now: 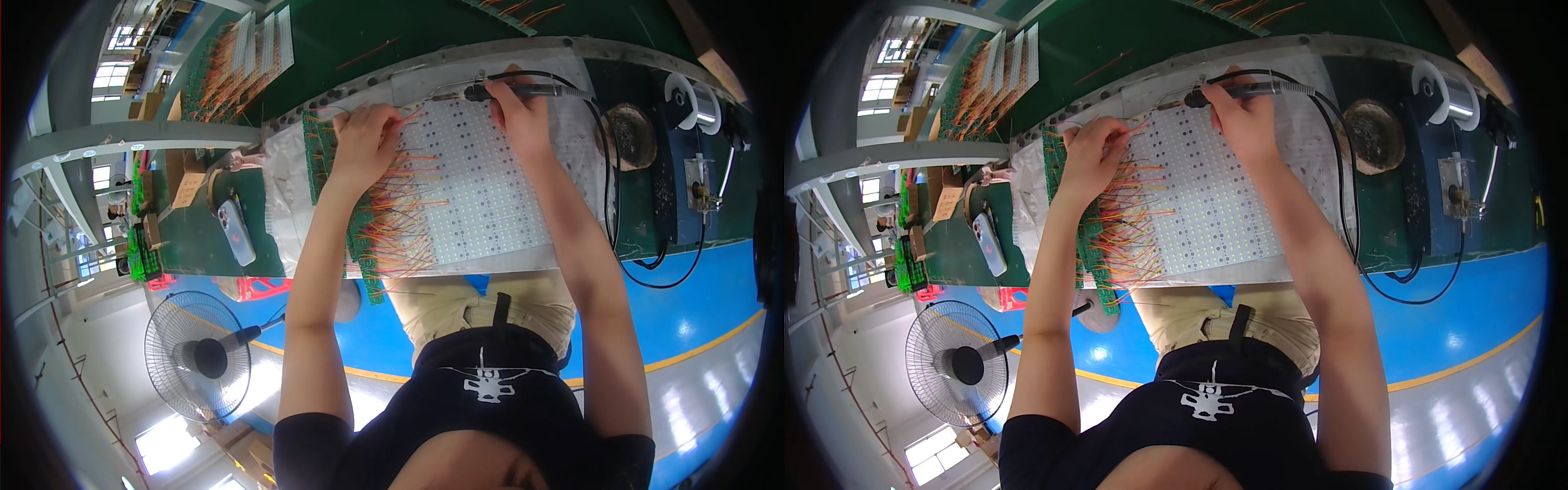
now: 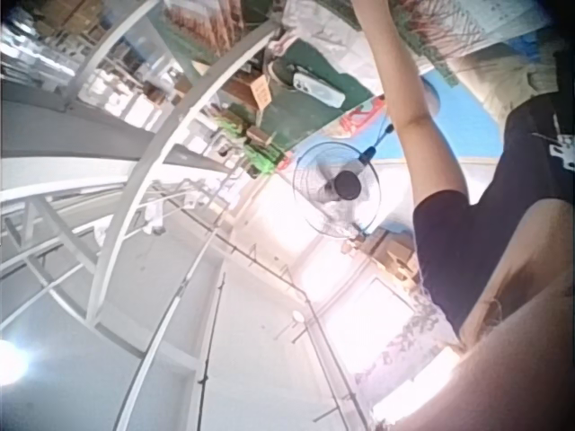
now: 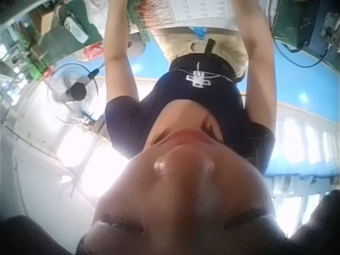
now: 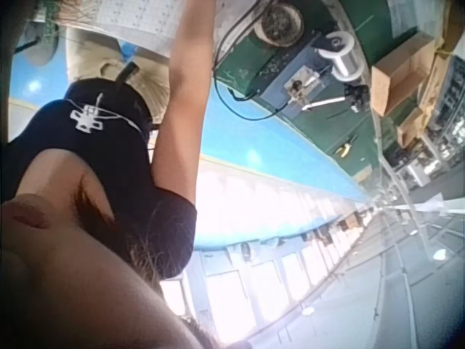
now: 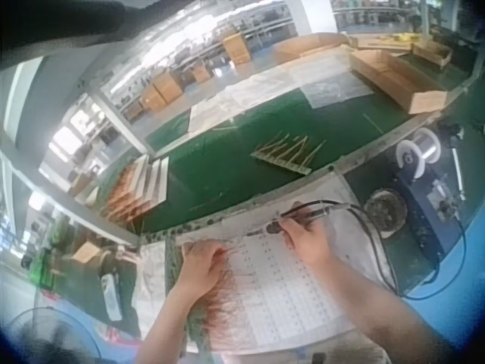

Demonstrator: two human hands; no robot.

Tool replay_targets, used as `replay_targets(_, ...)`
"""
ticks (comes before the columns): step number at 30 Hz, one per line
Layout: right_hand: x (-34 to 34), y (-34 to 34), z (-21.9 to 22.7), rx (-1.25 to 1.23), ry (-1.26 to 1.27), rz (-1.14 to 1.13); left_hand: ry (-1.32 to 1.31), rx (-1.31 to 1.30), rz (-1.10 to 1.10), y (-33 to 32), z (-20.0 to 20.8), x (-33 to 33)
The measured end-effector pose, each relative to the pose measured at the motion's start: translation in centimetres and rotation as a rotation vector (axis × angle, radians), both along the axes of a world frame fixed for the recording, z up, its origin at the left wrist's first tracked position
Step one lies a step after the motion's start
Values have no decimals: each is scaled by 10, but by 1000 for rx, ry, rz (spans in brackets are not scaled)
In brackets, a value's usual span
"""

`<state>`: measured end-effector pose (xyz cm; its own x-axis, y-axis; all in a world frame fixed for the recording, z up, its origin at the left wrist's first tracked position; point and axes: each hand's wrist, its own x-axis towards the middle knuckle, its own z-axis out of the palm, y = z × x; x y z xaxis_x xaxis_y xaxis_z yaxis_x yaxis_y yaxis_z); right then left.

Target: Soldering colored wires onto a large LED panel at a factory workstation.

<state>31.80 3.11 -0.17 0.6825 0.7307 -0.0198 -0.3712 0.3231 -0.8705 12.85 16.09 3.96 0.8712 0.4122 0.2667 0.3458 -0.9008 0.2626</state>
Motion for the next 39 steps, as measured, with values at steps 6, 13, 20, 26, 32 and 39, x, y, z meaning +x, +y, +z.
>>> replay_targets(6, -3, -2, 2, 11, -15, -3, 11, -117, 127, -3, -5, 3)
replay_targets(13, -5, 0, 2, 14, -74, -18, -92, -220, 188, 6, -23, 3)
replay_targets(20, -3, 0, 0, 11, -75, -1, -87, -263, 218, 6, -23, 3)
replay_targets(26, -4, 0, 1, 7, -77, 6, -51, -236, 215, 5, -20, 4)
replay_targets(32, -4, -1, 1, 15, -72, 22, -58, -284, 224, 5, -19, 4)
replay_targets(39, -5, -1, 2, -29, -98, 9, -31, -229, 220, 4, -16, 4)
